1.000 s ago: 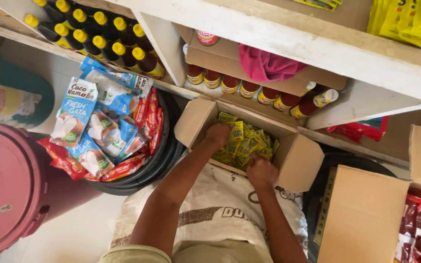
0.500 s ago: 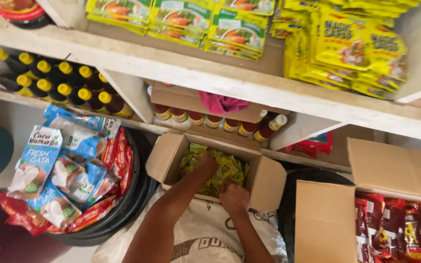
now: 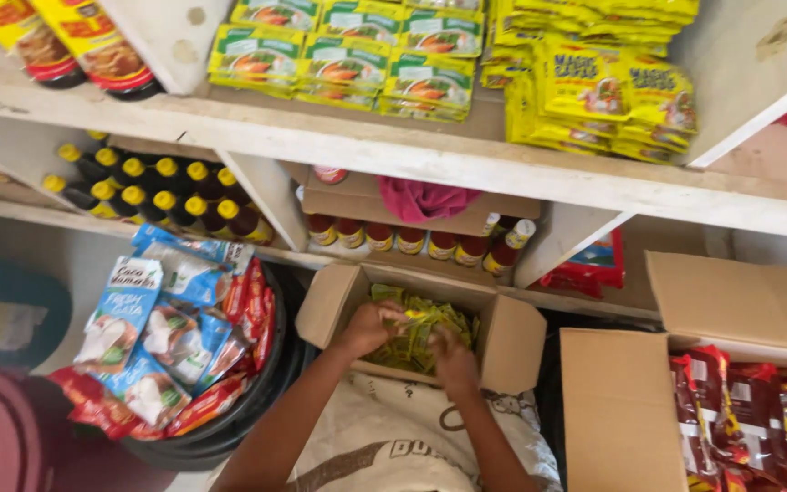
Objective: Organizing and stacking seasoning sachets on a store shelf.
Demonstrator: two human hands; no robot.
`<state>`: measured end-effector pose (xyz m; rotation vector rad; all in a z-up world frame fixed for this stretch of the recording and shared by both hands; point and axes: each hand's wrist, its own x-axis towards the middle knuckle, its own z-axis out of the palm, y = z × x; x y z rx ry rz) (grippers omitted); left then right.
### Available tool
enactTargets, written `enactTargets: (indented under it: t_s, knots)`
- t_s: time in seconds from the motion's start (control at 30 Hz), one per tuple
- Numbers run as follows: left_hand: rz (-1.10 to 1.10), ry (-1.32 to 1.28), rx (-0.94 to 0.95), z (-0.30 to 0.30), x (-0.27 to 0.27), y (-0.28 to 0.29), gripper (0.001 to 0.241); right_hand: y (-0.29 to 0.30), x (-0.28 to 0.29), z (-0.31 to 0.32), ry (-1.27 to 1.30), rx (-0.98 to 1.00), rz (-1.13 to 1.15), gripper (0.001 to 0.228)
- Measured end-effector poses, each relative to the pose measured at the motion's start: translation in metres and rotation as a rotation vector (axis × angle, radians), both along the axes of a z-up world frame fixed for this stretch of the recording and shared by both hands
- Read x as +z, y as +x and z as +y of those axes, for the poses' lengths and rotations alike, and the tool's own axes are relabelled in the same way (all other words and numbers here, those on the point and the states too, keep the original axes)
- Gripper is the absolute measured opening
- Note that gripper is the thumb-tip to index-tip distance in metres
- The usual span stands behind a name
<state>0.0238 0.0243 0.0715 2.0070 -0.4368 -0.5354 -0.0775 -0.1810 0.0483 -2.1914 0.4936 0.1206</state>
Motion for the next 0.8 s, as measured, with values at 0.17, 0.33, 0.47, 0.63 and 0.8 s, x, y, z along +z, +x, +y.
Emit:
enactTargets:
  t_s: [0.17, 0.33, 0.47, 0.63, 0.8]
  knots:
    - [0.277, -0.49, 0.12, 0.013, 0.039, -0.023, 0.025, 0.002, 0.007, -0.022, 0.727, -0.208, -0.021, 0.053]
    - [0.436, -0.735, 0.197, 0.001, 0.069, -0.034, 0.024, 0.0, 0.069, -0.027, 0.853, -0.125, -0.143, 0.036]
    - [0.392, -0.802, 0.226, -0.015, 0.067, -0.039, 0.022, 0.0, 0.083, -0.031, 0.667, -0.038, -0.279, 0.021]
    - [0.432, -0.798, 0.303, -0.026, 0.079, -0.049, 0.024, -0.001, 0.098, -0.025, 0.683, -0.066, -0.337, 0.019]
    - [0.324, -0.699, 0.304, -0.034, 0.047, -0.048, 0.02, -0.001, 0.086, -0.03, 0.654, -0.126, -0.247, 0.018]
